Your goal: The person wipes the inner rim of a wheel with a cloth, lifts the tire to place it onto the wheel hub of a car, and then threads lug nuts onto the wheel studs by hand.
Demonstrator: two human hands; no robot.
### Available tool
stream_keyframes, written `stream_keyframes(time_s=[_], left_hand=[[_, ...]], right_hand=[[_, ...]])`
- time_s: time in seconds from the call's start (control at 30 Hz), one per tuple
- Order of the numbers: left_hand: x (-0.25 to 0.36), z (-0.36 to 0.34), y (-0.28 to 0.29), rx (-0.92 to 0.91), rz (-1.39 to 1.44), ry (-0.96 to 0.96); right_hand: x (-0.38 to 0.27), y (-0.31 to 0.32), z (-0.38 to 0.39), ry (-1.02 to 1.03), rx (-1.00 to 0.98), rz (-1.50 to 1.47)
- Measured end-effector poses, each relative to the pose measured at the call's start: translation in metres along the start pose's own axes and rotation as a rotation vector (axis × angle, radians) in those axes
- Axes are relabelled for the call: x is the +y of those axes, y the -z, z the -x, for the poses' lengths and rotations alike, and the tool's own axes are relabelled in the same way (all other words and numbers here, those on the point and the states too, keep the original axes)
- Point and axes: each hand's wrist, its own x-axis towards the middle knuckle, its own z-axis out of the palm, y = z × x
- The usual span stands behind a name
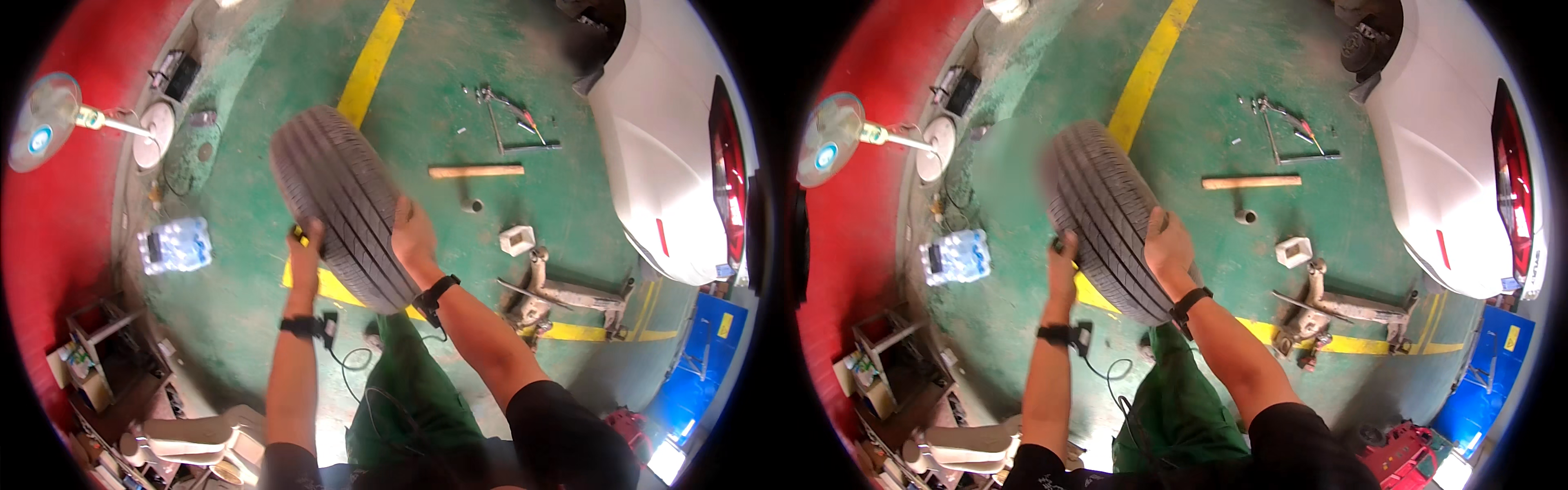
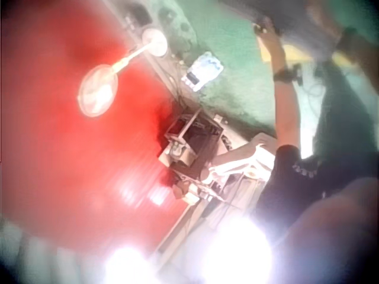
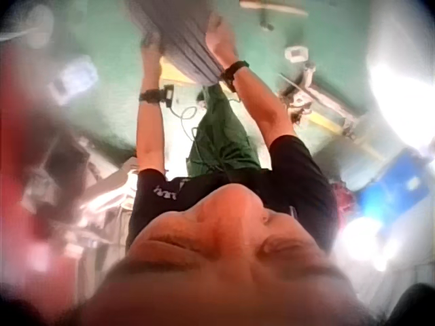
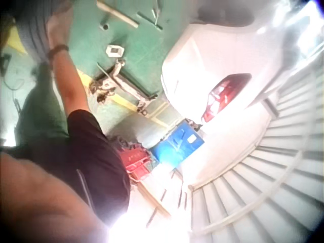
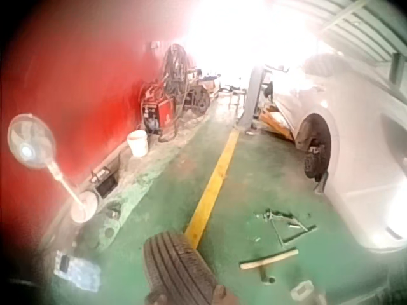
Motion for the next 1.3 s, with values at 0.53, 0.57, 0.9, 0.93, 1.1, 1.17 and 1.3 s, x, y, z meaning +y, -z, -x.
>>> stream_keyframes(time_s=[0.53,0.57,0.9,0.93,1.1,1.17,1.3], left_hand=[[0.206,-0.205,-0.112,-0.067,-0.545,-0.257],[0.218,-0.216,-0.121,-0.12,-0.523,-0.255],[0.145,-0.234,-0.056,-0.534,-0.797,-0.143],[0.168,-0.238,-0.07,-0.578,-0.796,-0.14],[0.239,-0.297,-0.132,-0.672,-0.786,-0.345],[0.273,-0.315,-0.178,-0.798,-0.673,-0.419],[0.317,-0.342,-0.262,-0.611,-0.861,-0.579]], right_hand=[[-0.092,-0.064,-0.051,-0.213,0.109,-0.114],[-0.098,-0.065,-0.064,-0.235,0.165,-0.159],[-0.193,0.012,-0.283,-0.356,0.281,-0.285],[-0.183,0.014,-0.291,-0.322,0.307,-0.304],[-0.143,-0.007,-0.255,-0.441,0.045,-0.308],[-0.133,-0.017,-0.268,-0.401,0.071,-0.268],[-0.138,-0.019,-0.341,-0.449,0.242,-0.33]])
